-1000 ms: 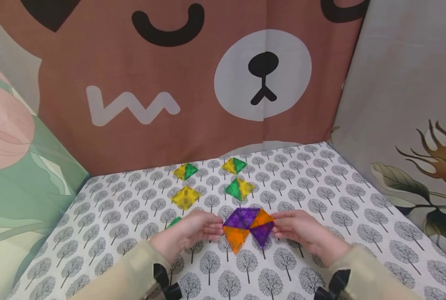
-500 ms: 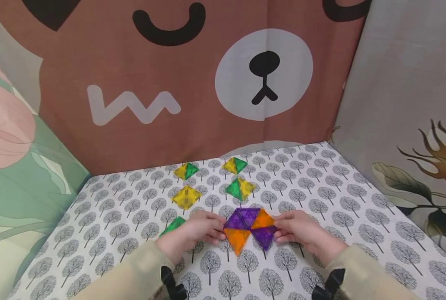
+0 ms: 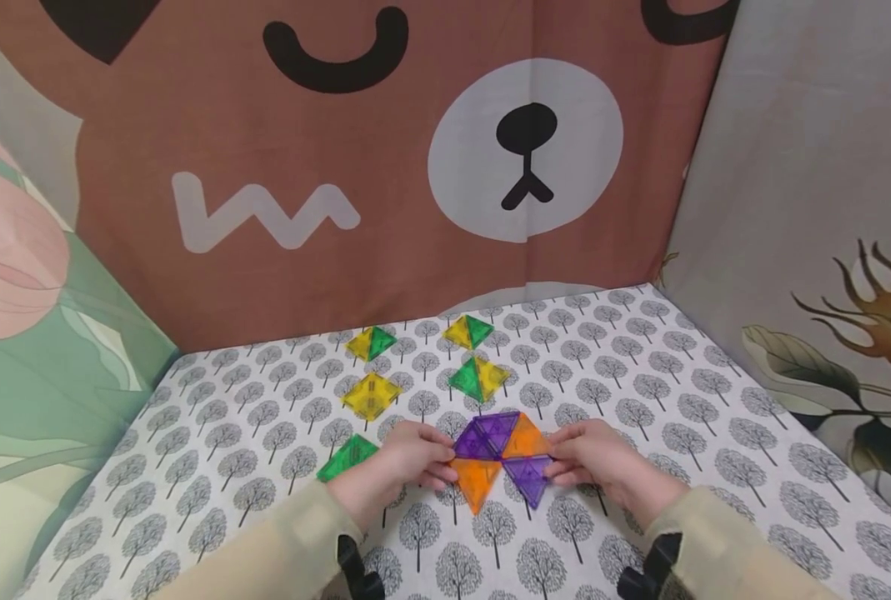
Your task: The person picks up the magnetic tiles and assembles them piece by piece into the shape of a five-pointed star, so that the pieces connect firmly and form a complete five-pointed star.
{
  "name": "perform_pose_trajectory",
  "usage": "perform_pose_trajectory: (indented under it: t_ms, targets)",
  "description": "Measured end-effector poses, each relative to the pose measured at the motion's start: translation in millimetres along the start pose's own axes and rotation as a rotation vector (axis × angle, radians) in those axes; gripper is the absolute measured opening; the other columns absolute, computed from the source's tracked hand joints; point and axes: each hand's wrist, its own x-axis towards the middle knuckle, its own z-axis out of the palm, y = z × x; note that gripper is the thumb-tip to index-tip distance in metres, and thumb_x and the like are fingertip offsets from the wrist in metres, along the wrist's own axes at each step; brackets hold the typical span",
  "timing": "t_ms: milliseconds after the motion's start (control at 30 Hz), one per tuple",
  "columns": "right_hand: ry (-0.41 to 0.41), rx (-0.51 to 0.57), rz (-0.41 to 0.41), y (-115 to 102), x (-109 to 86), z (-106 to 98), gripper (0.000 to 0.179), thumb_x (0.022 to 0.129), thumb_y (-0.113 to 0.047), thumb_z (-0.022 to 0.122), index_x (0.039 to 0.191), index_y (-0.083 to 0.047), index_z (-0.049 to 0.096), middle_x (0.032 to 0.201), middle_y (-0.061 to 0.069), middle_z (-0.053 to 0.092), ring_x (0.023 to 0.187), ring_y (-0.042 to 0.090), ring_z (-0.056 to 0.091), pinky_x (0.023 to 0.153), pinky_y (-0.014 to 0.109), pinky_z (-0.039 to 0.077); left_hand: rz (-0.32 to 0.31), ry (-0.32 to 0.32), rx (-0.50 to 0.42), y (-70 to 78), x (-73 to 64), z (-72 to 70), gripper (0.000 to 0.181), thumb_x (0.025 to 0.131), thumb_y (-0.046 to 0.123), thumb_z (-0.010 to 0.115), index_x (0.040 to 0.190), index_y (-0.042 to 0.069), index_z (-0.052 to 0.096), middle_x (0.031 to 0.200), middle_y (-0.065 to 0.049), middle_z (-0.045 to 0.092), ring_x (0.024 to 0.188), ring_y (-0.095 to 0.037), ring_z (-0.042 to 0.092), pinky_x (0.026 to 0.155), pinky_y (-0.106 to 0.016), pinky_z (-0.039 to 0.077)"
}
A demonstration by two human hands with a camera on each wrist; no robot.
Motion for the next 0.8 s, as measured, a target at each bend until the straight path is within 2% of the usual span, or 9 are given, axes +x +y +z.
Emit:
perform_pose_trajectory:
  t_ms: [267, 800]
  targets:
    - [0.026, 0.034, 0.012, -1.8, 0.3, 1.9, 0.032, 0.095, 0.002, 0.057, 0.121, 0.020, 0.050, 0.089, 0.021, 0.065, 0.072, 0.024, 0.068, 0.071, 0.035, 0.060, -0.008, 0.003, -0.031, -0.3, -1.3, 0.4, 0.015, 0.091, -0.004, 0.062, 0.106, -0.005, 0.065, 0.076, -0.016, 0.069, 0.065, -0.021, 0.070, 0.055, -0.029, 0.059]
    - [-0.018, 0.081, -0.006, 0.4, -1.6, -0.1, 0.032, 0.096, 0.003, 0.055, 0.122, 0.021, 0.047, 0.091, 0.020, 0.064, 0.072, 0.022, 0.068, 0.072, 0.033, 0.060, -0.017, 0.014, -0.127, -5.6, -1.3, -0.7, 0.016, 0.091, -0.007, 0.061, 0.107, -0.008, 0.065, 0.075, -0.020, 0.069, 0.063, -0.023, 0.070, 0.059, -0.034, 0.060]
